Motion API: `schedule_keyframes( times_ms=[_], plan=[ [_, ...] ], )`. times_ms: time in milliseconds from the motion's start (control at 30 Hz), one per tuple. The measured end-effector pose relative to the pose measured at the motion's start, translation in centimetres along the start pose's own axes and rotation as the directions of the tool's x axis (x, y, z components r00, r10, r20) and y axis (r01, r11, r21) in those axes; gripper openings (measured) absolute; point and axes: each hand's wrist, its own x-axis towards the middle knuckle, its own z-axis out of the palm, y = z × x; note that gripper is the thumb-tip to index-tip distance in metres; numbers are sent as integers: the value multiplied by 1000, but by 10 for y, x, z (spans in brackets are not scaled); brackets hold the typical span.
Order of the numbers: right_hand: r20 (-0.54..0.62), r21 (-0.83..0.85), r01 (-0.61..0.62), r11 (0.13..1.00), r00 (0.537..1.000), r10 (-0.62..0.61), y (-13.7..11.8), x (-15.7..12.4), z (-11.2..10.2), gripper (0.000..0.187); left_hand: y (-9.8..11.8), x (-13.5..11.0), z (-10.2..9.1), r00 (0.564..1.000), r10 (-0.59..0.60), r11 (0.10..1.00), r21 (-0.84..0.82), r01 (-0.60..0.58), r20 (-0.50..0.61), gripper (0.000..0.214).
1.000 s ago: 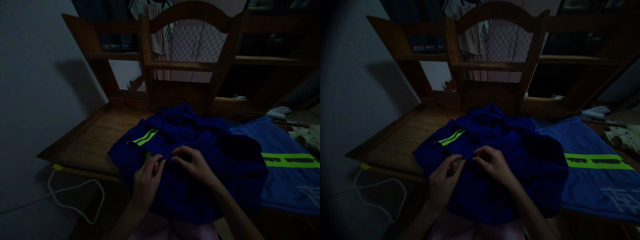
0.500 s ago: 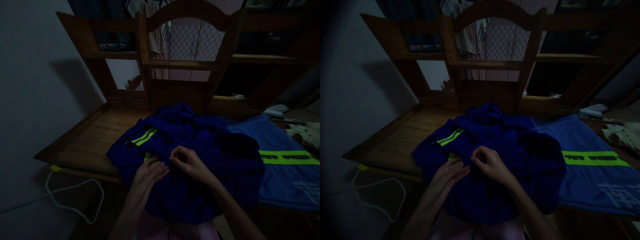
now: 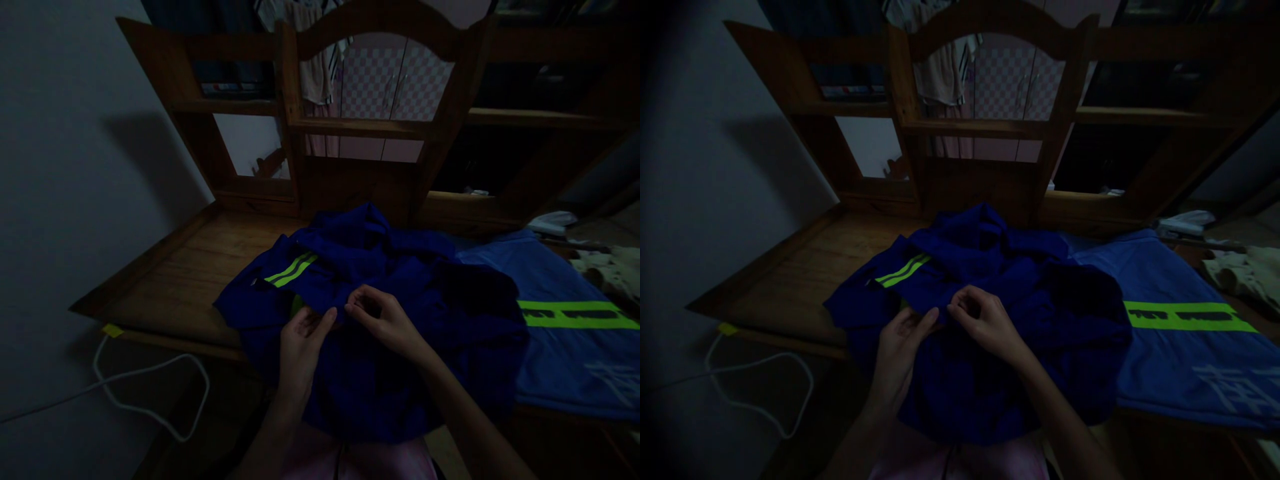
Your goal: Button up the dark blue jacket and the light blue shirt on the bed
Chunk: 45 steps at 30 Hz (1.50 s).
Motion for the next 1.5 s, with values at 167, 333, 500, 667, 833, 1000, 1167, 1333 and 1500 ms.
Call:
schedule_keyframes(
  times_ms=[167,333,500,667,833,1000,1167,1333,1500],
  plan=[
    [-16,11,-25,1000,1000,25,2,1,0,22,-2,-3,1,996,85,992,91,-89,40,26],
    [-38,-105,50,993,998,-54,0,-1,1,16,-3,-6,4,994,111,986,129,-111,5,23],
    [-30,-298,198,934,976,-216,0,-1,4,6,-6,-6,3,993,116,984,140,-112,-20,22],
    [50,-340,262,903,964,-260,2,-1,7,7,-16,-9,3,979,182,961,231,-155,-97,19],
    [-4,-270,179,946,982,-186,1,-2,6,4,-24,-9,2,909,415,811,473,-345,-47,13],
    [-41,-4,-21,1000,999,21,1,1,3,11,-18,-4,-8,820,543,635,549,-543,181,19],
    [39,258,-163,952,987,159,5,5,0,26,-11,1,-10,817,527,619,553,-558,234,19],
    [31,338,-211,917,977,213,3,8,-3,33,-8,7,-1,835,514,638,562,-527,199,9],
    [-2,284,-226,932,972,237,2,9,-2,35,-14,11,-3,769,596,504,637,-583,233,13]
  ],
)
